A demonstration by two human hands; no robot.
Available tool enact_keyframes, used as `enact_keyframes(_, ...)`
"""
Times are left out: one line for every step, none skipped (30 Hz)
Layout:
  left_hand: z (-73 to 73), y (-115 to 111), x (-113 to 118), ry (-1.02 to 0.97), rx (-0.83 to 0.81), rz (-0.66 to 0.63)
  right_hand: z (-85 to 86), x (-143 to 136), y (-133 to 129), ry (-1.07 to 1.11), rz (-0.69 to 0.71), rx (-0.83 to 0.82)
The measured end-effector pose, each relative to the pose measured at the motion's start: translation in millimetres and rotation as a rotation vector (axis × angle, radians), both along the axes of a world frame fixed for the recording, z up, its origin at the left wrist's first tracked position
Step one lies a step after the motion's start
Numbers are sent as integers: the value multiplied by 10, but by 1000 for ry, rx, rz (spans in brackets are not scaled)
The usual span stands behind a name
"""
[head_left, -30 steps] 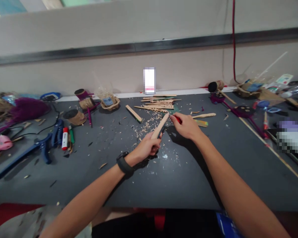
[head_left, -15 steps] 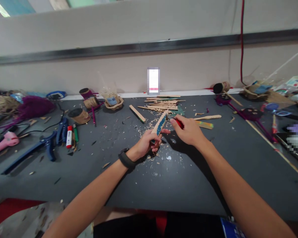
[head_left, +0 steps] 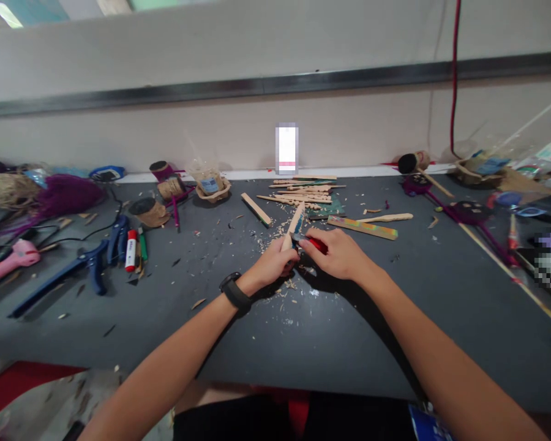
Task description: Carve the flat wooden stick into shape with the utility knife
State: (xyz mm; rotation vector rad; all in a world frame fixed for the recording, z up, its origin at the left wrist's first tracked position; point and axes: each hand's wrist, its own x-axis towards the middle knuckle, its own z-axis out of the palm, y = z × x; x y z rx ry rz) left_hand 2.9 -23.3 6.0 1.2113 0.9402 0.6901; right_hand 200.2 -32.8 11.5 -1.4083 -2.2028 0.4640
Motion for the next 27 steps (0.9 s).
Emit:
enact_keyframes(-7,4,0,18,20,4,-10,14,7,-18,-4,8)
enact_keyframes(-16,9,1,31,31,6,-22,30,16,-38,-10,16)
enact_keyframes(-27,13,2,37,27,4,-35,46,26,-59,-16,25)
enact_keyframes(-38,17,5,39,8,-1,-47,61,36,-78,-21,32)
enact_keyframes(-50,21,8,36,-23,-8,-58,72,47,-92,-23,35)
enact_keyframes(-59,23,12,30,-57,-16,-67,79,57,-102,-22,35)
enact_keyframes(-64,24,16,19,-90,-24,-75,83,67,-109,-22,33)
enact_keyframes(-66,22,21,4,-115,-28,-82,85,80,-115,-24,34)
enact_keyframes(-62,14,26,-15,-133,-29,-90,91,95,-118,-29,35)
enact_keyframes(-53,-1,32,-34,-147,-28,-100,106,115,-118,-43,40)
enact_keyframes(-40,-23,40,-51,-160,-28,-111,134,140,-118,-61,46)
enact_keyframes(-23,-55,50,-62,-173,-30,-124,179,171,-115,-90,53)
enact_keyframes(-3,-93,61,-68,-183,-41,-139,242,205,-108,-138,62)
enact_keyframes(19,-137,73,-68,-184,-62,-154,319,240,-109,-177,60)
enact_keyframes(41,-183,86,-61,-176,-98,-168,405,275,-94,-258,59)
enact_keyframes(62,-226,97,-54,-153,-142,-180,491,306,-86,-316,43)
enact_keyframes(81,-261,105,-47,-127,-183,-190,568,331,-76,-363,35)
enact_keyframes(96,-285,109,-44,-109,-211,-197,630,349,-52,-386,45)
enact_keyframes(108,-295,109,-43,-96,-221,-201,672,360,-16,-396,69)
enact_keyframes(115,-293,103,-47,-92,-219,-202,691,364,19,-392,86)
enact_keyframes(119,-279,92,-56,-96,-209,-200,689,362,48,-382,101)
enact_keyframes(120,-256,79,-68,-103,-200,-195,671,355,67,-372,109)
enact_keyframes(119,-229,63,-83,-114,-196,-189,642,345,75,-363,109)
enact_keyframes(117,-201,48,-102,-124,-197,-182,607,332,77,-360,106)
enact_keyframes(114,-176,33,-121,-130,-199,-174,570,318,77,-357,101)
enact_keyframes(111,-154,20,-138,-131,-203,-165,535,304,79,-353,95)
enact_keyframes(108,-138,11,-152,-126,-204,-155,502,290,82,-349,88)
